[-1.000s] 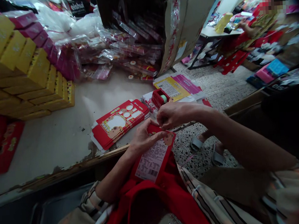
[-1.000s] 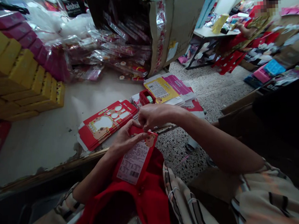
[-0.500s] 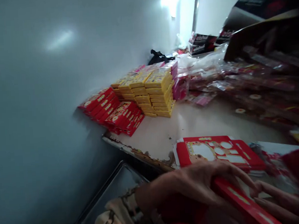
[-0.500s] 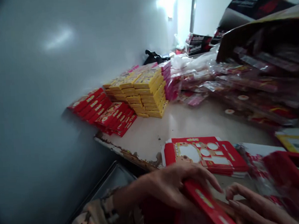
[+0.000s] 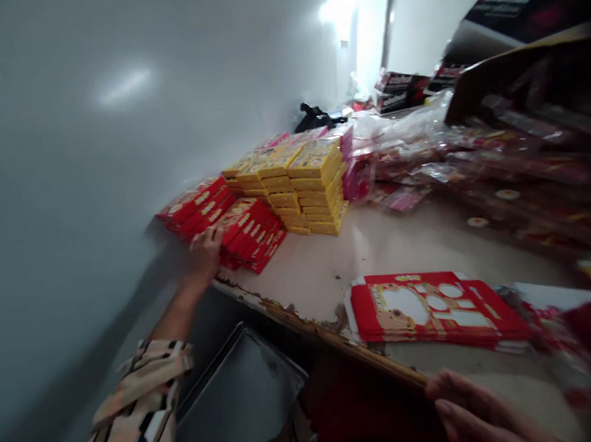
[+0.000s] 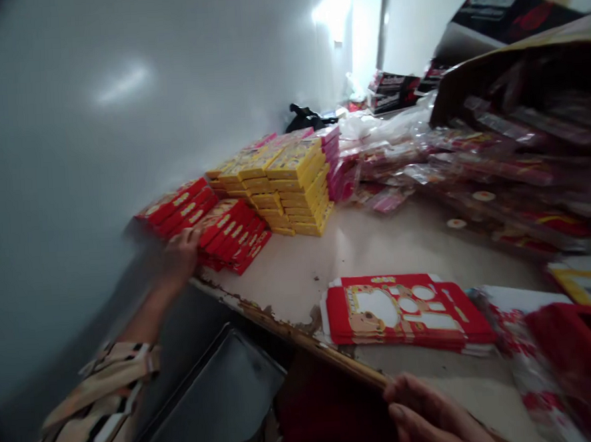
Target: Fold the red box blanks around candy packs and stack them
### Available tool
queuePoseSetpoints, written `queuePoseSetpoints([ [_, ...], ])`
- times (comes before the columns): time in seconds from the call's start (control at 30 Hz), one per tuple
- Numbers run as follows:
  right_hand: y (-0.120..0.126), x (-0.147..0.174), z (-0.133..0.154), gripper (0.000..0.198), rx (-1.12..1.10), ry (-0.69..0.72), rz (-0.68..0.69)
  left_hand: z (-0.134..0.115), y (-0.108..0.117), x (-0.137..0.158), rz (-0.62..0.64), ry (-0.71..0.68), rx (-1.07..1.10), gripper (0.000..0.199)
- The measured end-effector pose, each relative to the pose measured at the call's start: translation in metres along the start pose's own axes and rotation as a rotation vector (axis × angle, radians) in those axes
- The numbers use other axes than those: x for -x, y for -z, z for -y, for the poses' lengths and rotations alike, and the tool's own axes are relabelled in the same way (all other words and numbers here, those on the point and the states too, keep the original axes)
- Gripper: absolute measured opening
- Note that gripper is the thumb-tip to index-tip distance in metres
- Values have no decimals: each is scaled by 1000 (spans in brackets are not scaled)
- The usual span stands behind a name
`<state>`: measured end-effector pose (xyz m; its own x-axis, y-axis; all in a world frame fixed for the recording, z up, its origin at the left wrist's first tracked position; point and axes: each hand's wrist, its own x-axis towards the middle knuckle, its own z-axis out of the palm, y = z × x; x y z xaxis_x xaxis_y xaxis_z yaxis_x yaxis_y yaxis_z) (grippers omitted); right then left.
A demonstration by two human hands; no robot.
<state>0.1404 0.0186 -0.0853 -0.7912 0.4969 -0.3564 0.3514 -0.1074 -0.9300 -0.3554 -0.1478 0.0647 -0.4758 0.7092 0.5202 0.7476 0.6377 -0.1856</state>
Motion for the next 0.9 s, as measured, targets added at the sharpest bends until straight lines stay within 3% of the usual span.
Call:
queuePoseSetpoints([
  [0.13,-12,20,19,35,-49,-2,-17,-48,-9,28,-142,1,5,64],
  [0.17,-11,22,22,32,-55,-2,-33,-71,-13,33,-164,-37,75,70],
  [0.23,-4,21,25,29,-38,5,-88,-135,-23,39,-103,-247,325,65],
  [0.3,9,15,28,30,-10,35,-191,-218,-30,38,131,-511,578,50],
  [0.33,17,10,29,32,-12,56,-254,-260,-33,33,252,-521,626,52],
  [0.4,32,-2,31,37,-63,91,-383,-332,-42,18,541,-553,625,76],
  [0.43,39,-8,30,40,-101,103,-443,-359,-47,8,611,-555,614,85],
  [0.5,49,-19,25,45,-162,111,-520,-391,-61,-12,721,-581,601,82],
  [0.6,56,-28,14,44,-187,115,-537,-401,-75,-39,784,-614,611,64],
  [0.7,58,-24,17,41,-172,150,-543,-389,-65,-63,856,-656,640,49],
  [0.8,65,0,49,36,-192,275,-648,-368,-25,-86,923,-761,702,31],
  [0.9,83,25,102,20,-200,513,-845,-346,23,-92,716,-1052,739,8],
])
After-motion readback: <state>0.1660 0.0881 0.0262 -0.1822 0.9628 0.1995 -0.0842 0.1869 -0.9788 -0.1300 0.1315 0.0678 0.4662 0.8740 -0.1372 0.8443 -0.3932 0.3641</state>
